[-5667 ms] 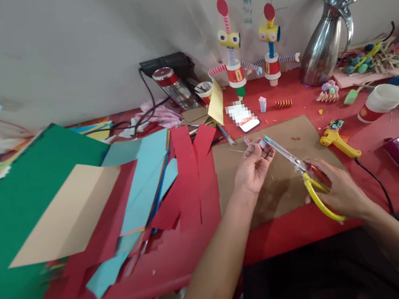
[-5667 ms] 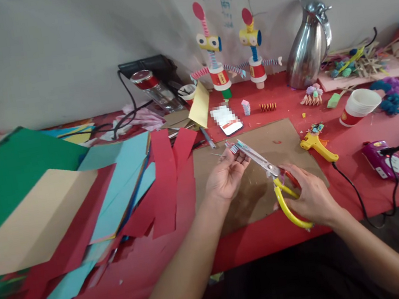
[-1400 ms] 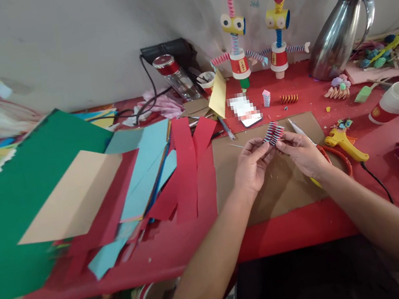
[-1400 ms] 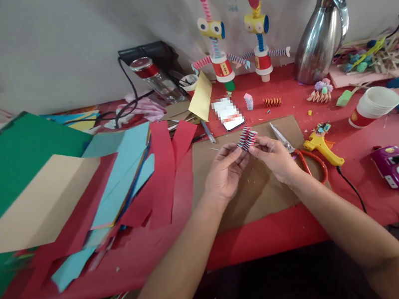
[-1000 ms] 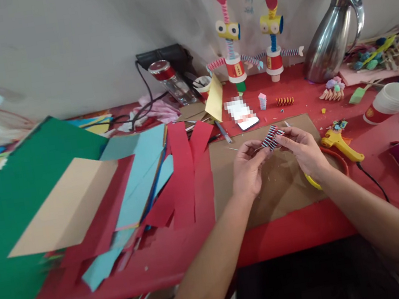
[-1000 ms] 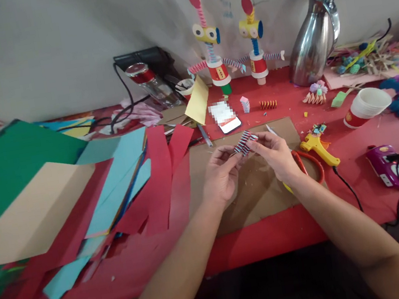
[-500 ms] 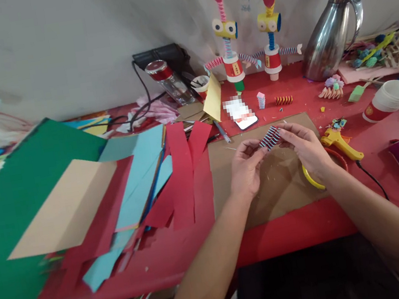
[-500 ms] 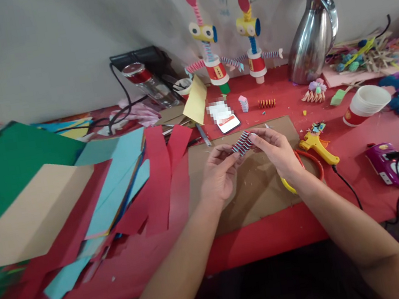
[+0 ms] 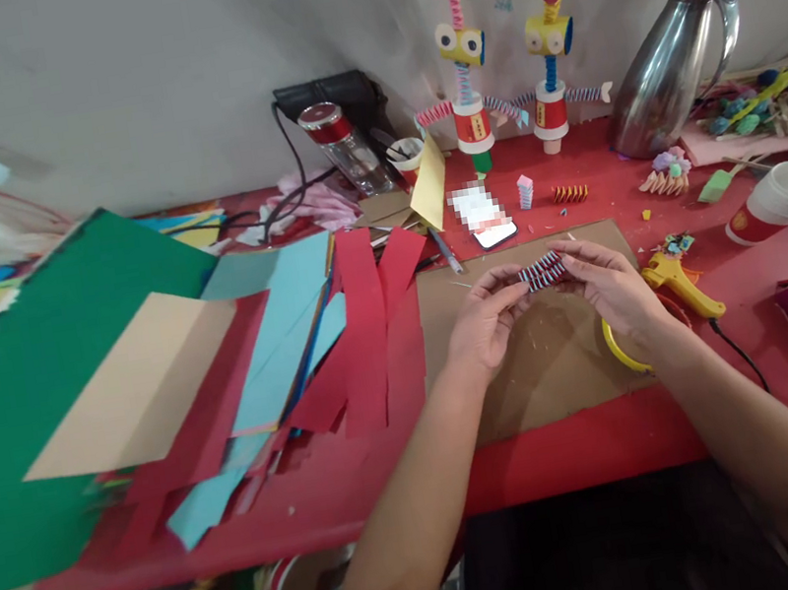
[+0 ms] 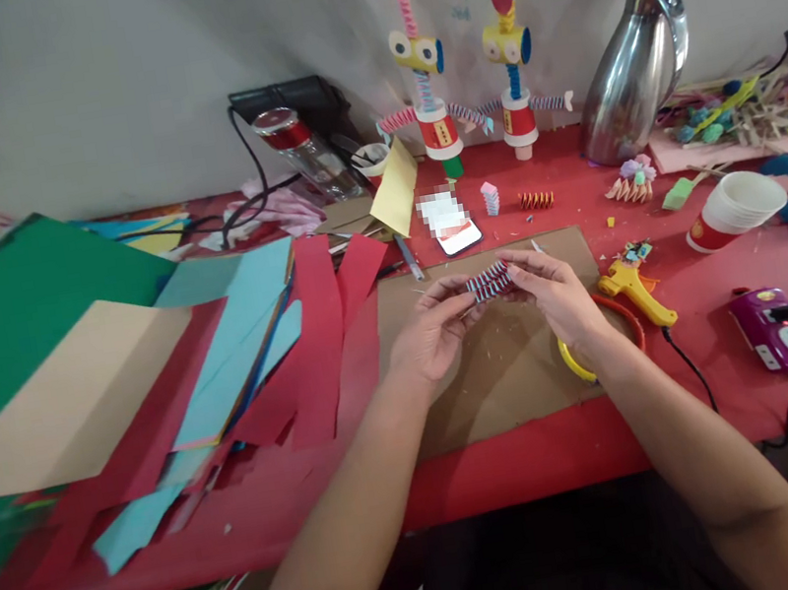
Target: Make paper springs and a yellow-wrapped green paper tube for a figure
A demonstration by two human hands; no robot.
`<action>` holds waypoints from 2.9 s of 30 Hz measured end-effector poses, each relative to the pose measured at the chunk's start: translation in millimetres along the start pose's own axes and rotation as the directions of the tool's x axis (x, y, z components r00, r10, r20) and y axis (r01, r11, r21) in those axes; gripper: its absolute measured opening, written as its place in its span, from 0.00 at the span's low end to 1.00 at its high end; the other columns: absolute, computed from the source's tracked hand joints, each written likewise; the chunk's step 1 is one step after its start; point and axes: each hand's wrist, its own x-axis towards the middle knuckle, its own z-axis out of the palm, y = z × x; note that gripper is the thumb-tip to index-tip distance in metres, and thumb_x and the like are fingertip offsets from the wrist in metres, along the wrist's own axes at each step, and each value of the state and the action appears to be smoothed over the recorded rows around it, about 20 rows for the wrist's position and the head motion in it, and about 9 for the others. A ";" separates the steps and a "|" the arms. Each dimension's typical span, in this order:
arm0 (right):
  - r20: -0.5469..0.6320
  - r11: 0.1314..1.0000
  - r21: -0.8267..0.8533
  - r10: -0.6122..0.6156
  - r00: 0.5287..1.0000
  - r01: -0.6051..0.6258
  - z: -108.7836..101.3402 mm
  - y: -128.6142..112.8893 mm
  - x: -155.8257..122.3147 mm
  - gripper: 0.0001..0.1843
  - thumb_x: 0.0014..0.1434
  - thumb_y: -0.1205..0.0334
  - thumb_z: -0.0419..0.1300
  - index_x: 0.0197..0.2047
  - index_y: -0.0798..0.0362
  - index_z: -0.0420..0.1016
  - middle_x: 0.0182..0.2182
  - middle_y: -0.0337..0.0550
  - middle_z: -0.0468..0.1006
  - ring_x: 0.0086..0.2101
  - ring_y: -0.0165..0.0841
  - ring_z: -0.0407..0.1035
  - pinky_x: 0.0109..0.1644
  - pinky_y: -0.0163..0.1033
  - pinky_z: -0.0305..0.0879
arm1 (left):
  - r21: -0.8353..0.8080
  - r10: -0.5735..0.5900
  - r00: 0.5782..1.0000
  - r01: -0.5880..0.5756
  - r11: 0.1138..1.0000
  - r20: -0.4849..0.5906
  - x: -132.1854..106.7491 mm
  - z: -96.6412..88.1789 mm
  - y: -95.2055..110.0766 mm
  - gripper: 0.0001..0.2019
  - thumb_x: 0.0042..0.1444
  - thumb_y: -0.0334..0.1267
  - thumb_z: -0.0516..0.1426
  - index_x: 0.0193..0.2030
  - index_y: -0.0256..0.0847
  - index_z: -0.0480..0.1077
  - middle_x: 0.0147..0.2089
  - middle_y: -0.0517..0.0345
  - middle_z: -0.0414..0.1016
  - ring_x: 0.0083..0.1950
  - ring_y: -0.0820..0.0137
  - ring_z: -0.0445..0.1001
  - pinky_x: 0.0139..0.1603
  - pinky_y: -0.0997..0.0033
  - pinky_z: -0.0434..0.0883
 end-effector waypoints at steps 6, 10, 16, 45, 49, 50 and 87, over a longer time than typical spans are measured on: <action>-0.001 0.974 -0.225 0.038 0.999 -0.038 -5.4 12.8 8.0 0.16 0.56 0.54 0.64 0.46 0.50 0.80 0.41 0.43 0.81 0.37 0.33 0.76 0.45 0.44 0.75 | 0.236 -0.018 0.999 0.027 0.971 -0.039 13.1 -11.7 4.3 0.09 0.42 0.28 0.65 0.33 0.39 0.77 0.35 0.59 0.78 0.35 0.75 0.74 0.42 0.71 0.72; -0.053 0.798 -0.602 -0.037 0.998 -0.002 -9.6 15.3 10.8 0.16 0.58 0.63 0.60 0.50 0.51 0.78 0.41 0.47 0.81 0.36 0.36 0.77 0.48 0.48 0.74 | 0.575 0.205 0.969 -0.091 0.813 -0.137 21.0 -22.5 4.7 0.08 0.53 0.30 0.60 0.40 0.38 0.78 0.40 0.54 0.79 0.39 0.72 0.75 0.49 0.67 0.70; 0.069 0.408 -0.902 -0.195 0.978 0.145 -12.6 1.3 7.4 0.23 0.52 0.68 0.64 0.53 0.54 0.77 0.44 0.51 0.79 0.38 0.39 0.76 0.48 0.48 0.73 | 0.878 0.293 0.954 -0.195 0.437 0.066 14.7 -27.9 13.1 0.29 0.44 0.33 0.69 0.56 0.45 0.72 0.53 0.50 0.75 0.50 0.62 0.74 0.52 0.59 0.71; 0.096 0.538 -0.817 -0.226 0.969 0.207 -12.0 24.3 17.5 0.28 0.54 0.73 0.59 0.59 0.54 0.70 0.53 0.56 0.72 0.41 0.37 0.77 0.48 0.45 0.76 | 0.907 0.411 0.882 -0.348 0.238 0.231 26.8 -20.2 -14.3 0.32 0.48 0.27 0.66 0.61 0.46 0.68 0.56 0.52 0.73 0.36 0.73 0.74 0.47 0.63 0.76; 0.102 0.361 -0.911 -0.275 0.956 0.201 -11.5 18.7 10.1 0.18 0.57 0.70 0.58 0.51 0.54 0.75 0.45 0.53 0.77 0.38 0.38 0.76 0.47 0.46 0.74 | 0.945 0.408 0.899 -0.259 0.201 0.160 21.5 -21.5 -11.7 0.32 0.47 0.30 0.67 0.61 0.43 0.66 0.55 0.49 0.74 0.45 0.64 0.76 0.51 0.59 0.74; 0.110 0.299 -0.935 -0.271 0.956 0.192 -10.9 17.7 7.9 0.15 0.57 0.69 0.59 0.48 0.53 0.77 0.42 0.51 0.78 0.38 0.39 0.75 0.48 0.47 0.73 | 0.956 0.409 0.904 -0.222 0.193 0.127 20.3 -22.3 -11.3 0.31 0.48 0.30 0.67 0.60 0.42 0.65 0.53 0.48 0.74 0.48 0.62 0.76 0.52 0.57 0.74; 0.331 -0.015 -0.943 0.070 0.941 0.333 24.4 13.4 -23.4 0.09 0.61 0.71 0.56 0.34 0.51 0.76 0.37 0.49 0.82 0.36 0.38 0.76 0.37 0.38 0.66 | 0.984 0.446 0.895 -0.099 0.150 0.022 -4.7 -25.3 32.5 0.10 0.55 0.23 0.53 0.30 0.43 0.68 0.30 0.57 0.75 0.34 0.68 0.76 0.36 0.70 0.69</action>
